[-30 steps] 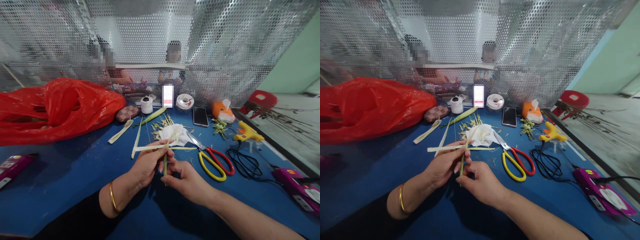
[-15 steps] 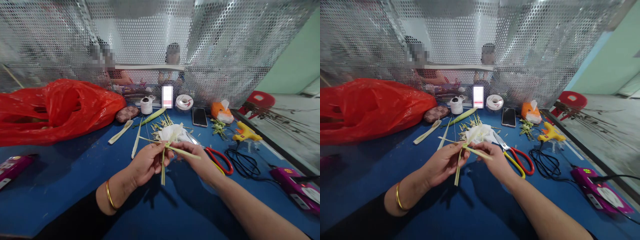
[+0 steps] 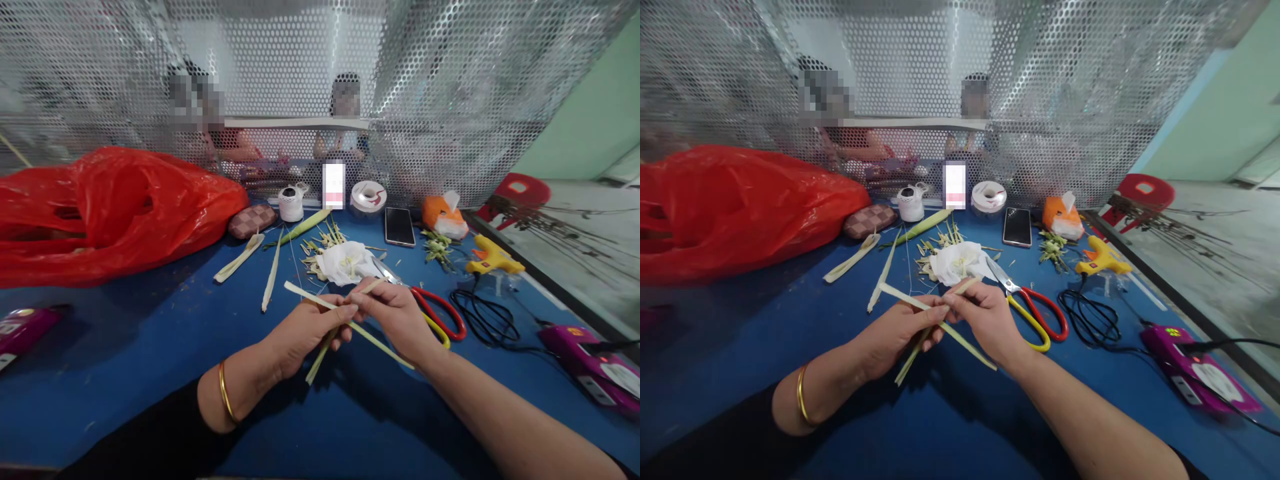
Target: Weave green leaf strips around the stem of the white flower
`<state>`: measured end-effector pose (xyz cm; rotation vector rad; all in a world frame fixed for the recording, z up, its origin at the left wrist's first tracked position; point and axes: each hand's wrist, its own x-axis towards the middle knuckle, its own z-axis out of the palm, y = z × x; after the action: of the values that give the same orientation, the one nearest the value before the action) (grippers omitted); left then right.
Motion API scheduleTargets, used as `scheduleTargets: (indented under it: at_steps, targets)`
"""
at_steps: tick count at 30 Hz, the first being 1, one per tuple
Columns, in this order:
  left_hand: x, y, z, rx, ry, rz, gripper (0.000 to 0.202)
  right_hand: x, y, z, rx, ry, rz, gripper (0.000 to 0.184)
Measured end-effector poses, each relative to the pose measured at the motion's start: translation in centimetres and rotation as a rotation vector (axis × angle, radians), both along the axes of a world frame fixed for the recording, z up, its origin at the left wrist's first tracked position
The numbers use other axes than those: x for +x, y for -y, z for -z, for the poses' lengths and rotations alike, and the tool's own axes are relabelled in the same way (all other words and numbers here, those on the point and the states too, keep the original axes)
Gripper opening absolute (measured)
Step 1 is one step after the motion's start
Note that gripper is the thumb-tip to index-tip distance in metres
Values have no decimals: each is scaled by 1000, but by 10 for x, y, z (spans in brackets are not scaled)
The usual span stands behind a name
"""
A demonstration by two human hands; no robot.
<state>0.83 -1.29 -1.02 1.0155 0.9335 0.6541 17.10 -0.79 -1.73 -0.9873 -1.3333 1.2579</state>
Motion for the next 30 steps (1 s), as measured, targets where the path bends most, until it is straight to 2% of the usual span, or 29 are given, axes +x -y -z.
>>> scheduleTargets:
  at_steps: [4,13,17,23,27,30]
  targets:
    - [2,1,2,-42,23,32,24,0,1,3,31,44,75,23]
    - [0,2,3,-109,82,137,29,-2,4,7,5,61,171,19]
    - [0,1,5,-165,117,95,29,-1,0,9,-21,42,164,21]
    - [-2,-9,9,-219,237,-97,29,2,-1,3,33,-2,139,27]
    - [-3,-9,7,-159,174,-93,27,8,-3,-4,42,-143,20,9]
    - [-3,-6,4,-152,112,8,31,11,-9,-2,11,-235,82,29]
